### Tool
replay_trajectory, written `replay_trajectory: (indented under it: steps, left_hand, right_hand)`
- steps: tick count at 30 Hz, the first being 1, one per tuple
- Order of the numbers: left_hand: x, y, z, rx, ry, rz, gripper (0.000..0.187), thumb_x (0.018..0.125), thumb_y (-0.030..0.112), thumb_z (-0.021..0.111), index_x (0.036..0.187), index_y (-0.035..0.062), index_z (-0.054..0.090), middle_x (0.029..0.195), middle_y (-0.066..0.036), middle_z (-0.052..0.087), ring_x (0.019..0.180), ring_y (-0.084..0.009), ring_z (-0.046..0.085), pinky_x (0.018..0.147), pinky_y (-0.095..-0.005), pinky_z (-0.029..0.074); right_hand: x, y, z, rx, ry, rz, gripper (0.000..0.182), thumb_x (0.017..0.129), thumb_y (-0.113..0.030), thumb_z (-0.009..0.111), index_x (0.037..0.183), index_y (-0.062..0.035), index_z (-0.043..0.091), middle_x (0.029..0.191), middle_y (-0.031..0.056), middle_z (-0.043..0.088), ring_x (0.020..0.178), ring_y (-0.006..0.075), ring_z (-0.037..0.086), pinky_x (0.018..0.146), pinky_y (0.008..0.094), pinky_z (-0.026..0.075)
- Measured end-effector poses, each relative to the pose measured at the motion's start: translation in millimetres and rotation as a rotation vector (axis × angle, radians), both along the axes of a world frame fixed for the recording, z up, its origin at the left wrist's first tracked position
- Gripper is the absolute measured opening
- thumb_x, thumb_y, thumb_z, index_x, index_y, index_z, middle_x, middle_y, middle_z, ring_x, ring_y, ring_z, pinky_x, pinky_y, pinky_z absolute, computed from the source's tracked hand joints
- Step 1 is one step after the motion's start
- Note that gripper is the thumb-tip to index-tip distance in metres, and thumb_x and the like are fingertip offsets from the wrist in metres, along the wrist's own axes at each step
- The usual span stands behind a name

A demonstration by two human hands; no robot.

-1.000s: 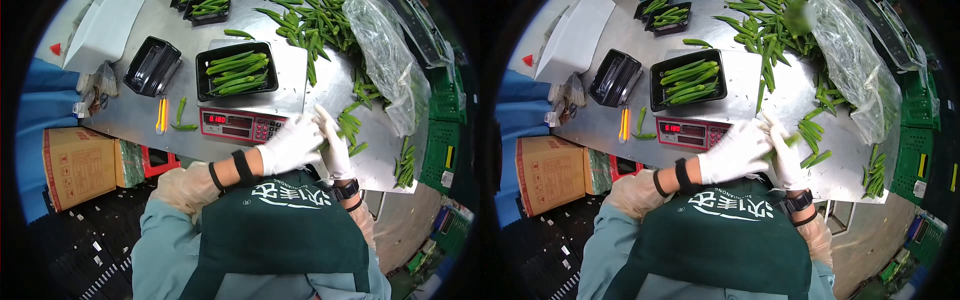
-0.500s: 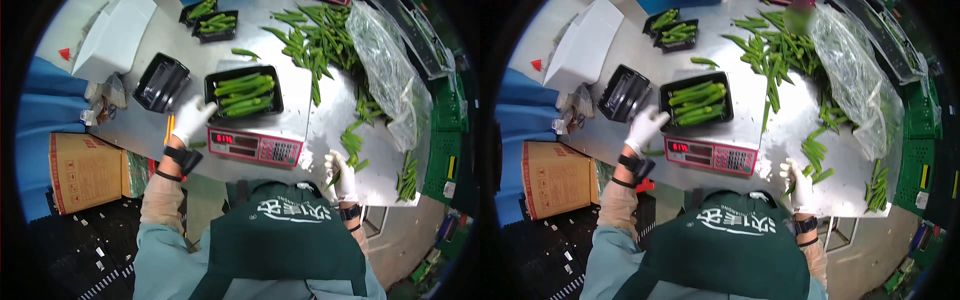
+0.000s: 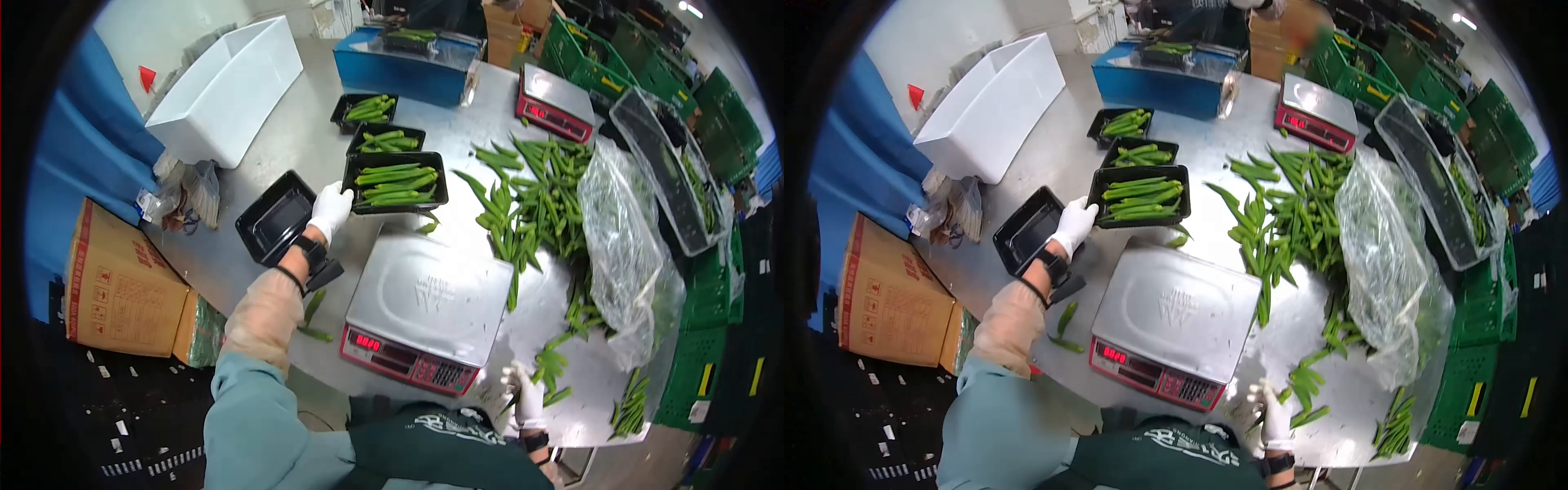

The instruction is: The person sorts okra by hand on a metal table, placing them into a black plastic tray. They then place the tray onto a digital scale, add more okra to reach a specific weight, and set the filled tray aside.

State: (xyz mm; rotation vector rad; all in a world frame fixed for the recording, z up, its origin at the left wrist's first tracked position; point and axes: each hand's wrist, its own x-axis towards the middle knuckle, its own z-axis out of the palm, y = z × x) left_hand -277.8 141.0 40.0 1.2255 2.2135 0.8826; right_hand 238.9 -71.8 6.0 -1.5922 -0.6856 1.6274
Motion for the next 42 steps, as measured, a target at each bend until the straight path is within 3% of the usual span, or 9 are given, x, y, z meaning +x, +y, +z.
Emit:
replay_trajectory:
  steps: [4,8,11,16,22,28,31,37,42]
  left_hand:
    - [-75.3,112.5,-77.1,0.067,-0.035,0.082,0.033,0.086,0.029,0.057,0.103,0.0036,0.069,0.1,-0.025,0.068,0.098,-0.0425,0.064,0.087,-0.0466,0.05]
    - [-87.2,135.5,-60.1,-0.047,0.155,0.106,0.042,0.088,0.031,0.058,0.117,0.0011,0.062,0.113,-0.025,0.065,0.106,-0.0421,0.061,0.092,-0.0462,0.048]
    - [-76.7,105.5,-20.1,-0.013,0.575,0.106,0.046,0.09,0.027,0.059,0.13,0.004,0.054,0.116,-0.022,0.064,0.112,-0.041,0.057,0.098,-0.0477,0.043]
    - [-65.3,-17.3,28.0,0.201,0.7,-0.002,0.027,0.091,0.017,0.058,0.115,0.007,0.064,0.115,-0.014,0.064,0.11,-0.0361,0.054,0.096,-0.0439,0.043]
    - [-102.8,-147.0,-15.1,0.005,0.398,-0.075,0.025,0.095,0.022,0.057,0.098,0.0018,0.071,0.094,-0.02,0.069,0.089,-0.0383,0.064,0.081,-0.0412,0.05]
    - [-129.2,-153.5,-44.8,0.153,0.258,0.0,0.024,0.09,0.018,0.066,0.099,-0.0033,0.071,0.09,-0.016,0.073,0.082,-0.0241,0.069,0.078,-0.0327,0.05]
    - [-146.5,-142.6,-47.6,0.165,0.128,0.099,0.023,0.089,0.015,0.065,0.096,-0.0063,0.071,0.084,-0.004,0.071,0.08,-0.0106,0.061,0.075,-0.0276,0.048]
    - [-54.3,-125.9,26.0,0.536,0.049,0.291,0.027,0.094,0.016,0.062,0.102,-0.0096,0.068,0.094,-0.009,0.07,0.081,-0.0135,0.06,0.08,-0.0302,0.05]
    - [83.5,-140.0,25.7,0.373,0.287,-0.412,0.014,0.09,0.009,0.065,0.097,-0.0029,0.068,0.094,-0.014,0.068,0.091,-0.0249,0.063,0.085,-0.0353,0.049]
  right_hand:
    - [7.9,5.5,-1.6,-0.042,-0.044,-0.082,0.027,0.098,-0.017,0.057,0.117,0.0018,0.061,0.094,0.0117,0.07,0.072,0.0162,0.067,0.055,0.0232,0.048]
    - [13.6,10.8,4.9,-0.082,-0.092,-0.127,0.026,0.097,-0.016,0.057,0.116,0.0012,0.061,0.094,0.0126,0.07,0.072,0.0172,0.067,0.054,0.0234,0.048]
    - [12.1,13.6,10.0,-0.08,-0.114,-0.131,0.022,0.096,-0.017,0.058,0.111,-0.0014,0.061,0.091,0.0105,0.07,0.07,0.0155,0.067,0.054,0.0228,0.047]
    - [11.8,10.6,2.1,-0.045,-0.068,-0.064,0.02,0.096,-0.016,0.059,0.109,-0.0014,0.061,0.092,0.0112,0.07,0.072,0.0157,0.067,0.056,0.0234,0.048]
    - [3.2,6.3,24.5,-0.024,-0.068,0.058,0.032,0.093,-0.011,0.062,0.121,0.0036,0.059,0.097,0.0097,0.071,0.073,0.0117,0.066,0.064,0.0204,0.049]
    - [19.6,-20.1,25.9,-0.014,-0.081,0.129,0.035,0.091,-0.012,0.065,0.122,0.0039,0.06,0.087,0.0061,0.07,0.066,0.0085,0.062,0.058,0.0195,0.046]
    - [36.5,-35.0,27.8,-0.013,0.239,-0.044,0.039,0.092,-0.015,0.065,0.127,0.0005,0.056,0.103,0.0072,0.068,0.074,0.0087,0.061,0.06,0.0217,0.046]
    - [79.4,-52.4,25.1,0.142,0.876,-0.405,0.044,0.098,-0.024,0.046,0.135,-0.0002,0.047,0.137,0.0183,0.053,0.122,0.0277,0.055,0.094,0.0405,0.048]
    - [98.6,-57.8,43.2,0.252,1.16,-0.479,0.051,0.1,-0.031,0.038,0.14,0.001,0.041,0.141,0.0206,0.048,0.127,0.031,0.051,0.101,0.0464,0.045]
